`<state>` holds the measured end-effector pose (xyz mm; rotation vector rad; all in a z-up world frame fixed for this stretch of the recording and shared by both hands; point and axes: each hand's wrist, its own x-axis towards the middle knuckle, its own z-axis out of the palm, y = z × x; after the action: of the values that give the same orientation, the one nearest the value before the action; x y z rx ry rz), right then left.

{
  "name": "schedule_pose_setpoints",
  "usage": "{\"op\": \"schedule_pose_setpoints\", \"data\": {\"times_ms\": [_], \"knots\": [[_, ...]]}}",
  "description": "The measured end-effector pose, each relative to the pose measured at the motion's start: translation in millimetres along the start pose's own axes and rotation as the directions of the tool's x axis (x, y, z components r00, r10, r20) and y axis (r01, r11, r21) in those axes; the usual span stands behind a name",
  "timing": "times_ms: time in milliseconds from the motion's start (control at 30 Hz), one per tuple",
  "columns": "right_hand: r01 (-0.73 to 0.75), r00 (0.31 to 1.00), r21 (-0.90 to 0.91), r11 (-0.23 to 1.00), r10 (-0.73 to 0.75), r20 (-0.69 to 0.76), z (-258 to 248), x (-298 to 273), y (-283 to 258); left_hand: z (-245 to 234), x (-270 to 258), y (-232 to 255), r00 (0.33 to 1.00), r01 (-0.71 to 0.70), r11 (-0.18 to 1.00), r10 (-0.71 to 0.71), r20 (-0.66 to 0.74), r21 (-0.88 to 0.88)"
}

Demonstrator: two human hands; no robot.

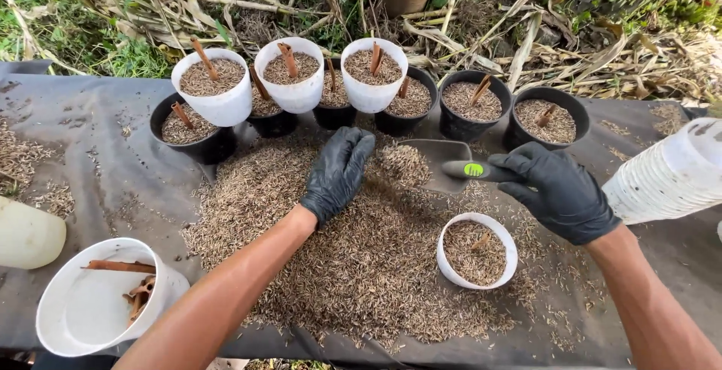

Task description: Filling small plastic pots with soil using a hand trowel and planting wooden sticks into them.

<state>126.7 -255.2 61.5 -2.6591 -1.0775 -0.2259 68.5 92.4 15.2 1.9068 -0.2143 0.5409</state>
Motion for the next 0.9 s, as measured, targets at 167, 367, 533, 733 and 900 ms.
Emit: {"op": "schedule_pose_setpoints", "data": {"times_ms": [167, 367, 533, 733, 900], "knots": [[0.015, 1.0, 0.061, 0.998, -0.013, -0.025, -6, -10, 13, 1, -6, 5, 0.915, 0.277, 0.956, -0.293, 0.278, 0.096], [0.01, 1.0, -0.008, 1.0, -0.01, -0.02, -6, -14, 1, 2, -15, 11, 0.869, 0.271, 0.915, -0.366, 0.332, 0.299], [-0.011, 1.0, -0.024, 1.0, 0.011, -0.011, 2, -15, 2, -10, -17, 35, 0.856, 0.289, 0.932, -0.354, 0.376, 0.218], [-0.063, 0.997, 0.015, 0.998, 0.062, 0.048, 9, -18, 8, -12, -19, 15, 0.911, 0.153, 0.963, -0.224, 0.345, 0.22], [-0.031, 1.0, 0.085, 0.996, 0.031, -0.002, 23, -23, 29, -10, -22, 9, 0.896, 0.075, 0.938, -0.212, 0.391, 0.337]]}}
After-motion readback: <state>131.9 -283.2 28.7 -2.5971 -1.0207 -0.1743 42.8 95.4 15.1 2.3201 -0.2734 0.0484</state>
